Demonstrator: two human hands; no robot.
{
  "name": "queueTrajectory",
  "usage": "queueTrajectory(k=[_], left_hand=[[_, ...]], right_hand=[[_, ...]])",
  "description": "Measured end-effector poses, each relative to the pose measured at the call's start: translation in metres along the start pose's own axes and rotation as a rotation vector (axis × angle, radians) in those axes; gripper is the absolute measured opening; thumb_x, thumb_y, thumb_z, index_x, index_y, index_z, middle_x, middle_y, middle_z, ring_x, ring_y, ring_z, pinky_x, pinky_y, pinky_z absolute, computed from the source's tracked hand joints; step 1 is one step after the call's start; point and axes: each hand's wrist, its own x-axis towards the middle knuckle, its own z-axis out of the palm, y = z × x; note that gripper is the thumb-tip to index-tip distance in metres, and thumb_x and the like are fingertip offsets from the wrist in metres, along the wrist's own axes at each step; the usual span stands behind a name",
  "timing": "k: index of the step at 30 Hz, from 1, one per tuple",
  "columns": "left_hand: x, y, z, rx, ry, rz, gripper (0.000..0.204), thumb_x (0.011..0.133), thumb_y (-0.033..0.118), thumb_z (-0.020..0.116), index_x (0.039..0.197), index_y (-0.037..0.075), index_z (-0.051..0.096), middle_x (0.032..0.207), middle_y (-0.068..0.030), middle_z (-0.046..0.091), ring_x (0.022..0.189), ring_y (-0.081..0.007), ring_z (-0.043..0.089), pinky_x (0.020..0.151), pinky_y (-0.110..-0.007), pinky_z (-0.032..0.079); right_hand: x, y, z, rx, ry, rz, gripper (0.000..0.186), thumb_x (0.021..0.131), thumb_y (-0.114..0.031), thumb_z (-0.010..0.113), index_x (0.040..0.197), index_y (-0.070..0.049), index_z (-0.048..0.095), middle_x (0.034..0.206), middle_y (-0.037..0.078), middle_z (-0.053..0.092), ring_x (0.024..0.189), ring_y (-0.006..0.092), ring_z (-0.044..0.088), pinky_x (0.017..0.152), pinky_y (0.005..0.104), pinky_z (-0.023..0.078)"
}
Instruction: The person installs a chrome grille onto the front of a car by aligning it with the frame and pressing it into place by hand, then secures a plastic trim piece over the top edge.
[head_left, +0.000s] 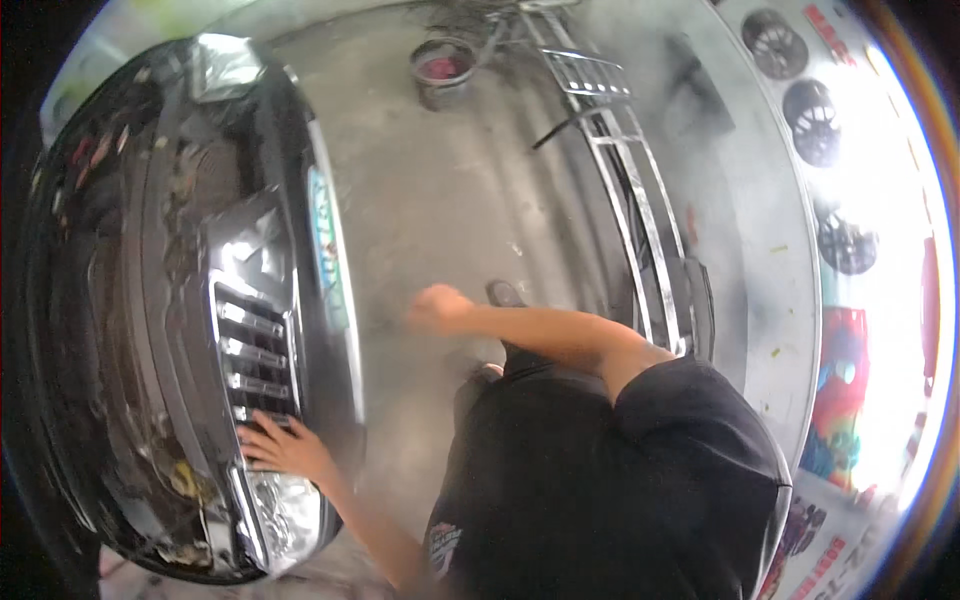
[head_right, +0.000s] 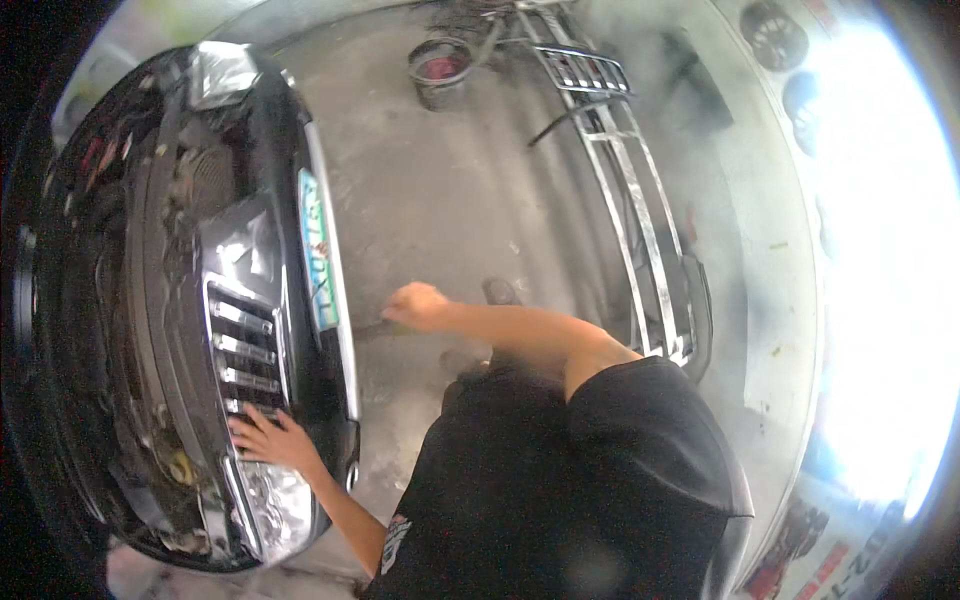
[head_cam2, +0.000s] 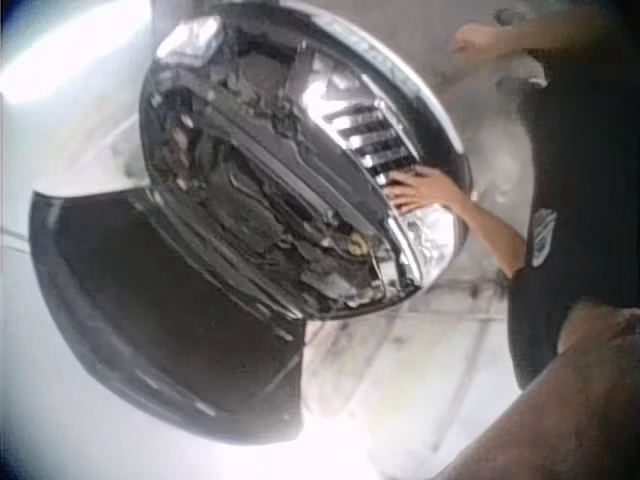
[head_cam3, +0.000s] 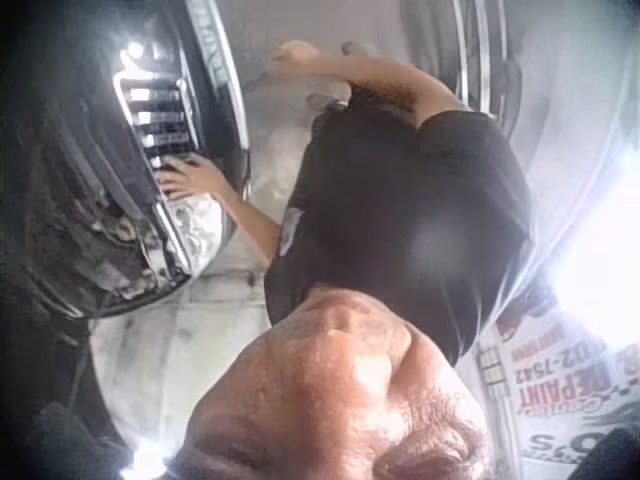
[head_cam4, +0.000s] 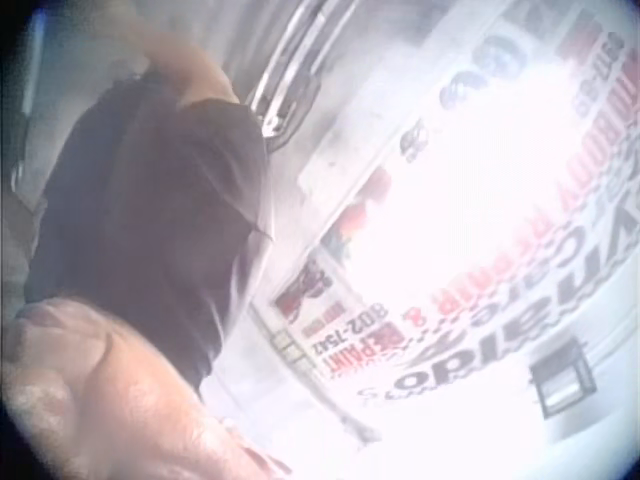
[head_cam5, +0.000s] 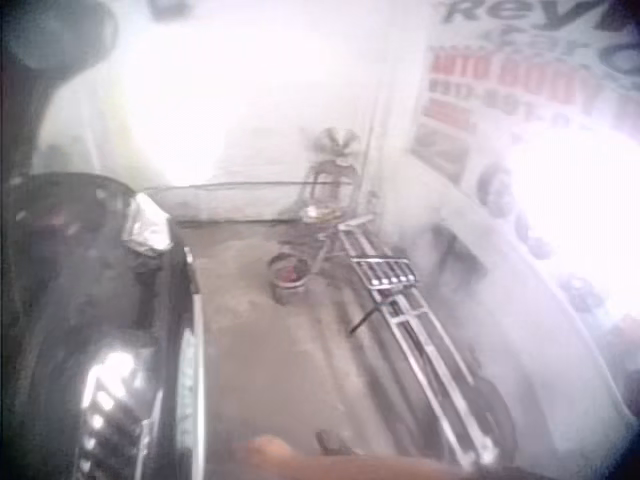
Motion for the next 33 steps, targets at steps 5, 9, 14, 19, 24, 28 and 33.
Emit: queueTrajectory(k=[5, 9, 14, 19, 24, 28, 33], left_hand=[[0.016, 0.026, -0.015, 0.02, 0.003, 0.024, 0.064, 0.091, 0.021, 0.066, 0.151, 0.019, 0.045, 0.165, -0.0147, 0.022, 0.149, -0.045, 0.021, 0.117, -0.069, 0.015], [0.021, 0.024, -0.007, 0.183, -0.011, 0.004, 0.064, 0.09, 0.02, 0.067, 0.151, 0.017, 0.045, 0.158, -0.0232, 0.03, 0.145, -0.0438, 0.031, 0.115, -0.067, 0.024], [0.027, 0.085, -0.02, 0.095, -0.213, -0.279, 0.061, 0.093, 0.028, 0.063, 0.148, 0.009, 0.045, 0.152, -0.0309, 0.033, 0.132, -0.0466, 0.044, 0.106, -0.058, 0.038], [-0.017, 0.113, -0.01, 0.028, -0.328, 0.123, 0.057, 0.093, 0.026, 0.06, 0.141, 0.0, 0.045, 0.145, -0.0281, 0.042, 0.124, -0.0453, 0.049, 0.104, -0.055, 0.04], [0.014, 0.243, -0.026, -0.285, -0.649, 0.022, 0.049, 0.096, 0.025, 0.059, 0.132, -0.009, 0.052, 0.117, -0.0286, 0.057, 0.108, -0.0436, 0.055, 0.098, -0.048, 0.043], [0.053, 0.293, -0.024, -0.16, -0.692, 0.088, 0.045, 0.094, 0.02, 0.061, 0.128, -0.009, 0.056, 0.098, -0.0236, 0.065, 0.087, -0.0379, 0.061, 0.081, -0.043, 0.05], [0.096, 0.396, -0.027, -0.34, -0.872, -0.003, 0.041, 0.092, 0.018, 0.062, 0.122, -0.01, 0.06, 0.091, -0.0156, 0.068, 0.072, -0.0241, 0.063, 0.067, -0.035, 0.052]], right_hand=[[-0.092, 0.24, -0.061, 0.187, 0.38, 0.463, 0.037, 0.084, -0.012, 0.067, 0.119, 0.0, 0.066, 0.094, 0.019, 0.072, 0.084, 0.0295, 0.071, 0.074, 0.0405, 0.057], [-0.099, 0.364, -0.153, 0.798, 0.514, 0.995, 0.046, 0.087, -0.003, 0.062, 0.132, 0.002, 0.058, 0.091, 0.018, 0.069, 0.063, 0.0216, 0.067, 0.05, 0.0337, 0.055], [-0.027, 0.507, -0.288, 1.194, 1.0, 0.757, 0.046, 0.092, -0.01, 0.06, 0.133, 0.009, 0.053, 0.092, 0.018, 0.069, 0.073, 0.0263, 0.07, 0.064, 0.0372, 0.059], [0.083, 0.643, -0.359, 1.293, 1.346, 0.646, 0.034, 0.093, -0.015, 0.065, 0.115, 0.01, 0.056, 0.091, 0.016, 0.065, 0.076, 0.0303, 0.068, 0.069, 0.0408, 0.059], [0.121, 0.768, -0.388, 1.441, 1.336, 0.808, 0.037, 0.095, -0.02, 0.066, 0.114, 0.01, 0.054, 0.095, 0.015, 0.06, 0.082, 0.0304, 0.065, 0.076, 0.0459, 0.059], [0.138, 0.789, -0.391, 1.71, 1.42, 0.719, 0.026, 0.1, -0.017, 0.06, 0.117, 0.002, 0.055, 0.101, 0.016, 0.062, 0.087, 0.0316, 0.066, 0.08, 0.0511, 0.058], [0.149, 0.744, -0.407, 1.532, 1.656, 0.616, 0.016, 0.096, -0.001, 0.059, 0.111, -0.001, 0.052, 0.096, 0.012, 0.065, 0.083, 0.0309, 0.068, 0.076, 0.0489, 0.06]])
